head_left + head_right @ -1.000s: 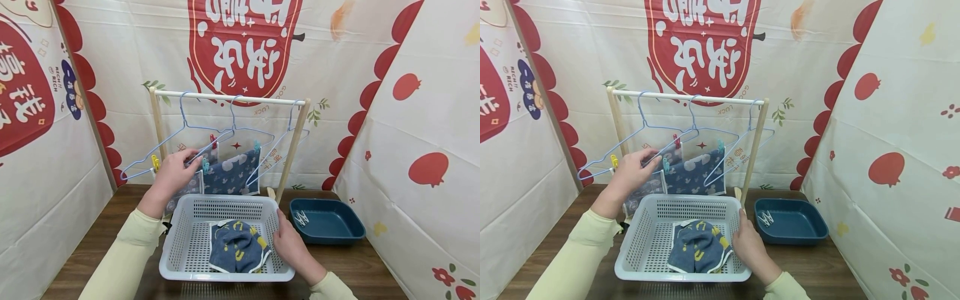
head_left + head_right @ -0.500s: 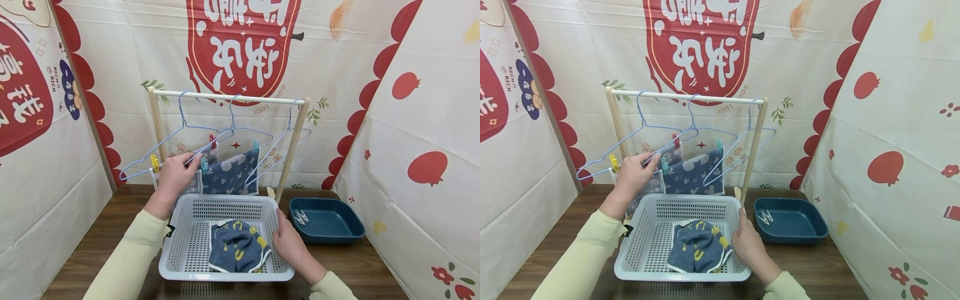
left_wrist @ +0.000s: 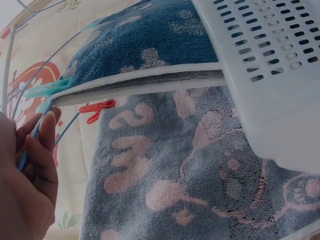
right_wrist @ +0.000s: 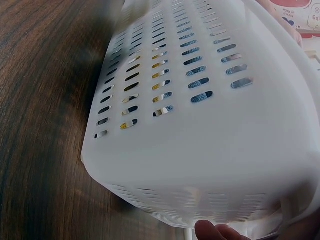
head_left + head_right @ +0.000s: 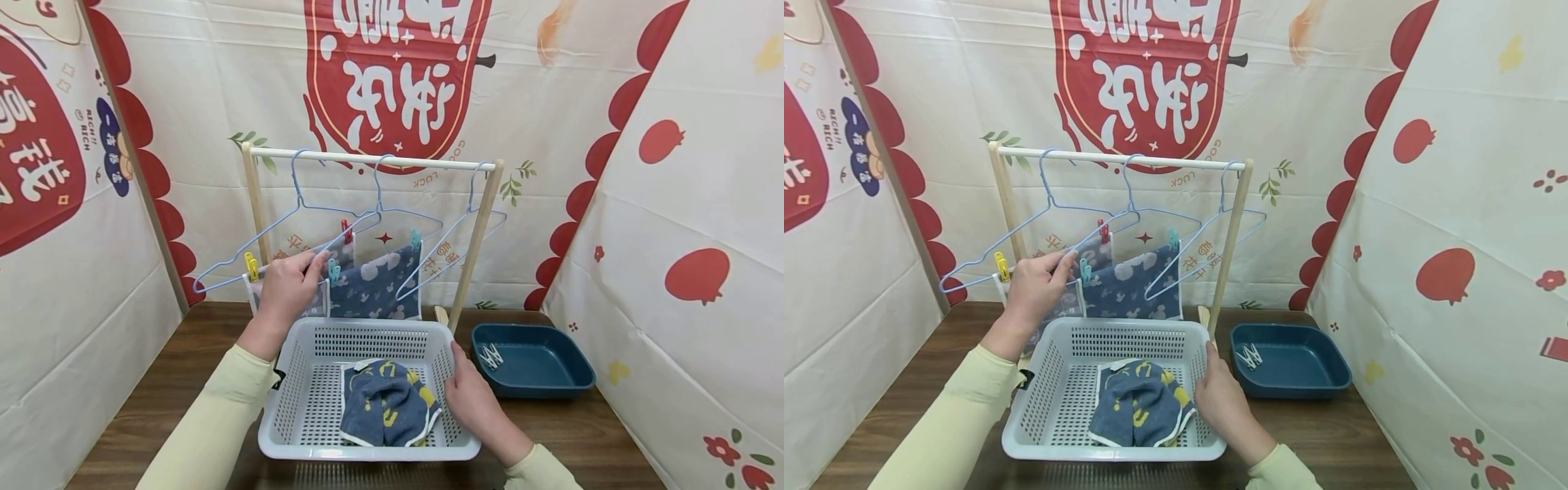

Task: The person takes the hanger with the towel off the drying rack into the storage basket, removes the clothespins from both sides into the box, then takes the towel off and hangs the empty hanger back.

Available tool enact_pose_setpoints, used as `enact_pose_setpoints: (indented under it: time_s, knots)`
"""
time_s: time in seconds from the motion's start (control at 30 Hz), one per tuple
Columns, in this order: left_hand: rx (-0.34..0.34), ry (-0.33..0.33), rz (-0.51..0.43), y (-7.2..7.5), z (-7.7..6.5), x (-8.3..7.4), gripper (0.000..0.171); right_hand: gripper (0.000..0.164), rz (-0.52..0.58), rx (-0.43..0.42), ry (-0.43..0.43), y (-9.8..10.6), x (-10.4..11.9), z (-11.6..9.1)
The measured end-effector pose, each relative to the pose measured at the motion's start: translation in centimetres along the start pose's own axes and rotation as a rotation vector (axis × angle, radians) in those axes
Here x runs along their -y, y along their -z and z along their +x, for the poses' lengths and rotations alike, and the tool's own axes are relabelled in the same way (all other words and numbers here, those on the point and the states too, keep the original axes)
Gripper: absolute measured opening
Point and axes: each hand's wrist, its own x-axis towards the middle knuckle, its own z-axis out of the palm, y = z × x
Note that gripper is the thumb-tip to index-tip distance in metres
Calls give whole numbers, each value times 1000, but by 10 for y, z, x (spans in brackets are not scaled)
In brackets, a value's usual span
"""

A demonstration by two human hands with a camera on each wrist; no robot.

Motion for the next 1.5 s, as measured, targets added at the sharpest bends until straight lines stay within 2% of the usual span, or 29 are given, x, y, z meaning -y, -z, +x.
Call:
enact_pose_setpoints:
  time_s: [0.43,0.63,1.07,1.33,1.5]
  knots:
    - [-52,-56,15,2,0,-4,30,70,-14,-7,-1,1,0,-1]
    - [-81,-60,4,8,1,-8,31,71,-12,-12,5,-1,0,0]
    - [-197,-160,-43,37,5,-15,29,70,-14,-10,8,0,0,-1]
    - [-219,-135,-119,54,-1,-16,26,69,-22,-8,9,0,-1,1]
    - [-241,-160,-132,69,-2,-13,23,70,-19,-7,8,0,-1,1]
